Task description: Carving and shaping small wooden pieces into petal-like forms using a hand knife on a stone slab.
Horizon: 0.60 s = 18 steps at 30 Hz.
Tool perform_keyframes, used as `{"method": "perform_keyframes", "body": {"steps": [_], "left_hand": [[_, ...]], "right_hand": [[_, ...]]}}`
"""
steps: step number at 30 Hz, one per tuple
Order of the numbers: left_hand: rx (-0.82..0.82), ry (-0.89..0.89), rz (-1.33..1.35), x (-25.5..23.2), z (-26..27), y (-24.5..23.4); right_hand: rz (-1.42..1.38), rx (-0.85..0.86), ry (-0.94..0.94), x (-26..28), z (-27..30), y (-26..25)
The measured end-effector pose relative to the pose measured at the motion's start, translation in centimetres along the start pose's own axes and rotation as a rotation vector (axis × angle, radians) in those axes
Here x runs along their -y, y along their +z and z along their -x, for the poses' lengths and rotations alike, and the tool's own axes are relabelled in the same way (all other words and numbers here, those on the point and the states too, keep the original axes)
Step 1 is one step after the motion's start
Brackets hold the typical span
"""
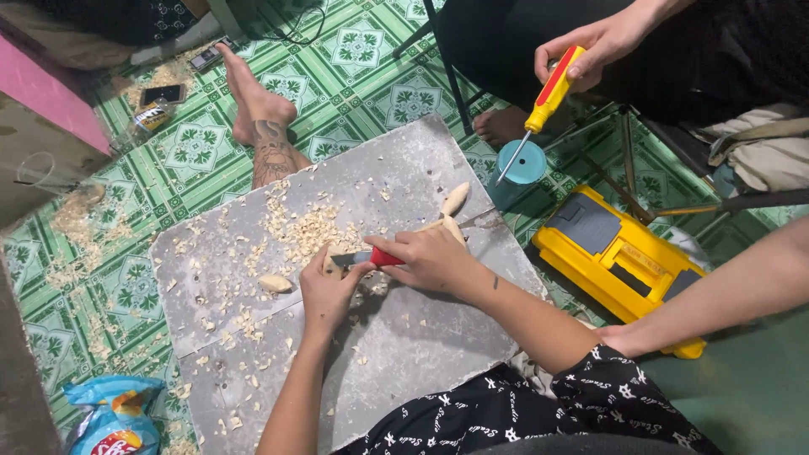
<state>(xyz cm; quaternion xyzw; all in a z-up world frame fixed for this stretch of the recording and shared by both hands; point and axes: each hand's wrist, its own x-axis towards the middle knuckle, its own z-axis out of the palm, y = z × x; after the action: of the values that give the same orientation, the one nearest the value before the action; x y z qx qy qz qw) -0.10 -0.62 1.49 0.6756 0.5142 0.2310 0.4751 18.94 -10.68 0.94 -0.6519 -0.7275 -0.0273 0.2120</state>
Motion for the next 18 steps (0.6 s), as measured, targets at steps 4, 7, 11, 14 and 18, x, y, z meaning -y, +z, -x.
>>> {"method": "perform_keyframes", "body": {"steps": [4, 7, 11, 14, 18], "left_hand": [[0.038, -0.075, 0.023, 2.5, 0.3, 3.2], [0.081, -0.066, -0.016, 4.4, 0.5, 5.0], [0.1, 0.304, -0.062, 3.2, 1.2, 4.9], [0.089, 0.308, -0.091, 4.5, 0.4, 4.2], [0.187, 0.067, -0.103, 2.2, 0.6, 2.9]], "right_hand": [[0.0, 0.015, 0.021, -0.3, 1.9, -0.6], [-0.017, 0.038, 0.095, -0.8, 4.4, -1.5], [-0.339, -0.129, 0.153, -2.8, 8.0, -2.9], [-0.444, -0.434, 0.215, -5.9, 10.4, -3.2], [-1.207, -1.053, 0.265, -5.7, 12.0, -2.3]]}}
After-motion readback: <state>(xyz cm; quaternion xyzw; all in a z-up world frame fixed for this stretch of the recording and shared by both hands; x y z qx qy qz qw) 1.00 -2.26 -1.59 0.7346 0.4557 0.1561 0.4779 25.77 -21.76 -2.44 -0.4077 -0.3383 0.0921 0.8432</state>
